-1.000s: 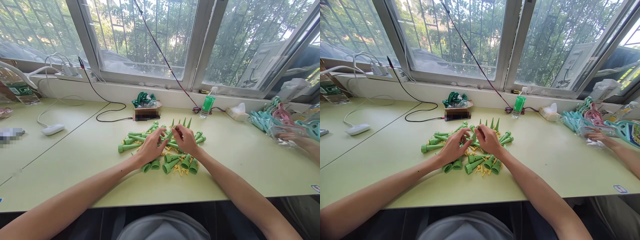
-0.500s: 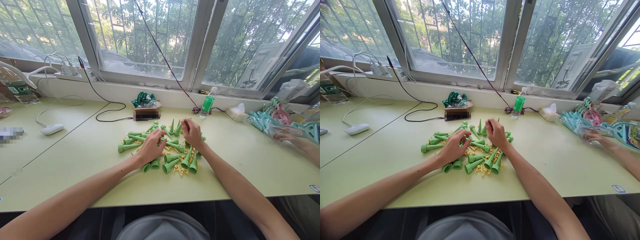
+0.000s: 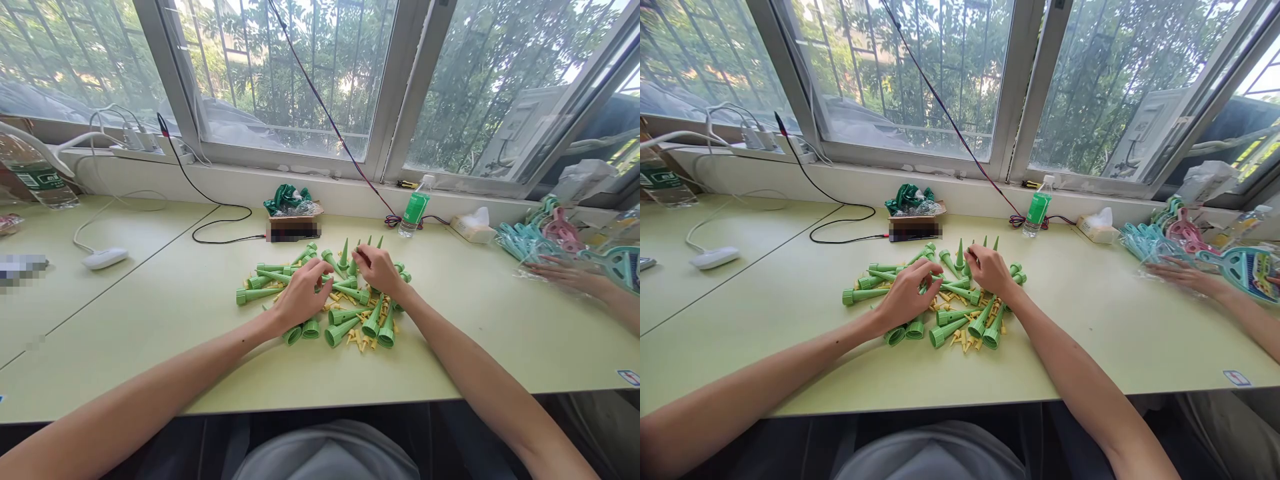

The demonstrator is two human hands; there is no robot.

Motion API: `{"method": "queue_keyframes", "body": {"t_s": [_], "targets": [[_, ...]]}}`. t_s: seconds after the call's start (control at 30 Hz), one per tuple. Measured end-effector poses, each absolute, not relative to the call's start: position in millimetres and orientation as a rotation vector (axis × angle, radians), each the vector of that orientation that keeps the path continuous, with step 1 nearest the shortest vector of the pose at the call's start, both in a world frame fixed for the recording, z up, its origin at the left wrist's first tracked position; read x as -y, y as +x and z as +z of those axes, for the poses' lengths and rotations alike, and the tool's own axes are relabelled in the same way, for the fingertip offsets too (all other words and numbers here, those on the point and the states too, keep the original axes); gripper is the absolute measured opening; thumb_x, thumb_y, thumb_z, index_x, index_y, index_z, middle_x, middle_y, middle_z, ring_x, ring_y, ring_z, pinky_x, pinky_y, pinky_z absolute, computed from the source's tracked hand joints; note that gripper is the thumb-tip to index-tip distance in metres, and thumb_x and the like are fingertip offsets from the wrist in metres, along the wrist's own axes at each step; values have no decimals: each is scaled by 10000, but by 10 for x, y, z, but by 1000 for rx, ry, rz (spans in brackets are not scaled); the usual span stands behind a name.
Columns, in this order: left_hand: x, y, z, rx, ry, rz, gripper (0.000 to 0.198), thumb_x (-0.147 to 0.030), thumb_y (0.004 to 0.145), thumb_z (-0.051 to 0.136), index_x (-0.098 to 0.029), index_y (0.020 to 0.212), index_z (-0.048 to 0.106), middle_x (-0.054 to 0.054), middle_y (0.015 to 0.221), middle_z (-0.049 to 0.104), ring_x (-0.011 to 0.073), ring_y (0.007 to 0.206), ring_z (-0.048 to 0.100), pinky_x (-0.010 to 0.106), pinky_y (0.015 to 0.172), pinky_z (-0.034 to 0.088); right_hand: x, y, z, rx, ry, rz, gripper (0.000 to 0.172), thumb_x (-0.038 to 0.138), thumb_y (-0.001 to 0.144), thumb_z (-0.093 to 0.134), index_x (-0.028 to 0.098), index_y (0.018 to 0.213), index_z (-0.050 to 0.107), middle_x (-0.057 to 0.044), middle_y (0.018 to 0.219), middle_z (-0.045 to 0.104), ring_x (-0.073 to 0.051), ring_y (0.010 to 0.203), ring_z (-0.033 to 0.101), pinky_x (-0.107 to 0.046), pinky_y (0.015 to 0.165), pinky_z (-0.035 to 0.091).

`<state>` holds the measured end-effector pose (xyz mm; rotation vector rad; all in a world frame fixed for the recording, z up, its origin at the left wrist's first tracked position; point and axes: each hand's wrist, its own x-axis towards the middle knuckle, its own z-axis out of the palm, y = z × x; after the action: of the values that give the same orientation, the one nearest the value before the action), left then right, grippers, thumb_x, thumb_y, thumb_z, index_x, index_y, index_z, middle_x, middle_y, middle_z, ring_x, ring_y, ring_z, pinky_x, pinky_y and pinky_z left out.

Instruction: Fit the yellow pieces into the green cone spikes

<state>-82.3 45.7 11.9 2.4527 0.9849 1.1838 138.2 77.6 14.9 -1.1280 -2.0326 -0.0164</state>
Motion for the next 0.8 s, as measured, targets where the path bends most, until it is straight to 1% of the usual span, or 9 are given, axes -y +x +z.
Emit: {"method": "queue_keyframes", "body": {"t_s": [0.27, 0.43, 0.63, 0.8], "targets": [[-456, -821, 114, -993, 2457, 1164, 65, -201, 923, 517, -191, 957, 571, 27, 940, 578, 112, 656, 555, 261, 616, 457, -800, 1391, 124, 2050, -1127, 4, 268, 294, 978, 440, 211, 725, 410, 25, 639, 442, -127, 570, 367, -246, 595, 294], [-457, -823, 113, -997, 2468, 1161, 63, -198, 924, 517, -190, 956, 570, 24, 930, 574, 114, 661, 554, 266, 629, 456, -814, 1399, 108, 2042, -1127, -2, 273, 313, 981, 436, 207, 730, 433, 20, 639, 458, -125, 560, 369, -245, 582, 296], [-460, -822, 108, -1001, 2466, 1159, 59, -197, 922, 522, -191, 951, 574, 21, 933, 574, 112, 663, 554, 259, 628, 454, -819, 1408, 105, 2031, -1136, 3, 205, 315, 979, 443, 197, 834, 527, -6, 700, 555, -137, 592, 459, -250, 609, 337], [-463, -817, 105, -995, 2465, 1164, 64, -196, 922, 523, -190, 952, 579, 21, 930, 577, 111, 661, 554, 256, 632, 457, -803, 1401, 122, 2001, -1144, -8, 186, 315, 975, 461, 188, 887, 566, -24, 744, 611, -142, 612, 507, -250, 618, 362]]}}
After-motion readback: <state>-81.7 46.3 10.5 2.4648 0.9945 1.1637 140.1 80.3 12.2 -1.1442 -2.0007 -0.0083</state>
